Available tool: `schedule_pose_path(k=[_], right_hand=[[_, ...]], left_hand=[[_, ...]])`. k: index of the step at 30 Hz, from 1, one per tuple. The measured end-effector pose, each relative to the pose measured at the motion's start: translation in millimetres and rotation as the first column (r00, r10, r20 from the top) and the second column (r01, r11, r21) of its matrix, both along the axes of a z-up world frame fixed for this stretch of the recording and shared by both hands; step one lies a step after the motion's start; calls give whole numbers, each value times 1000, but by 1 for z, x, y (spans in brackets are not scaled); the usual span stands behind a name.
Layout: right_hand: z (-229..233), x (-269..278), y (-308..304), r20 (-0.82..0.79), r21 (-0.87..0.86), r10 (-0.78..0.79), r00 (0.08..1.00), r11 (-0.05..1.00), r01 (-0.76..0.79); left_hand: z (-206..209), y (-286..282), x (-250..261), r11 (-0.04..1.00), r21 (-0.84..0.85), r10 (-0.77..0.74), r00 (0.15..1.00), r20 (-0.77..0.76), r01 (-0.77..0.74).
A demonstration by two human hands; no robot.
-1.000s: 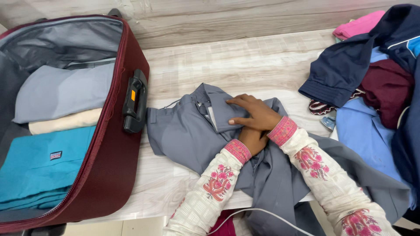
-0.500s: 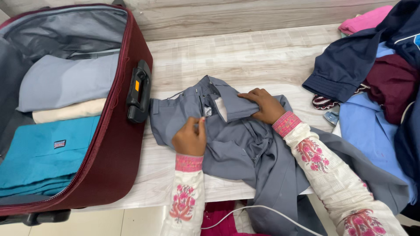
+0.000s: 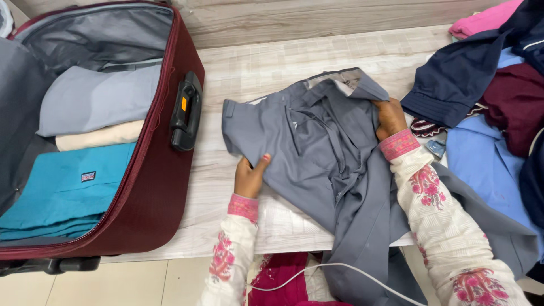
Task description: The person folds various garments including pants and shirts by hand on a surface and places them into a suitcase.
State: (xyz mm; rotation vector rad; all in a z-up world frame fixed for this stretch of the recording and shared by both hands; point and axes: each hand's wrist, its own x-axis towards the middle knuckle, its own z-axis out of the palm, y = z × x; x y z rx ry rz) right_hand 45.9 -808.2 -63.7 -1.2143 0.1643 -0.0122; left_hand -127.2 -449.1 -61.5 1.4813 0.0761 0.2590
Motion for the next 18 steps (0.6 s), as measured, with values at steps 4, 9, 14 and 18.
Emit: schedule_pose_path(k=[4, 9, 14, 18], right_hand=[[-5, 19, -38, -17, 178, -42, 999, 983, 44], [-23, 29, -70, 391, -379, -168, 905, 867, 325], [-29, 26, -59, 315, -837, -249, 916, 382, 392], [-27, 26, -48, 270, -890, -272, 923, 295, 348]], left_hand=[[34, 12, 38, 889, -456, -36, 999, 24, 43], [24, 15, 77, 874, 420, 277, 961, -16, -245], [-38, 2, 95, 727, 548, 299, 910, 289, -413], [-54, 13, 105, 882, 353, 340, 940, -22, -311]])
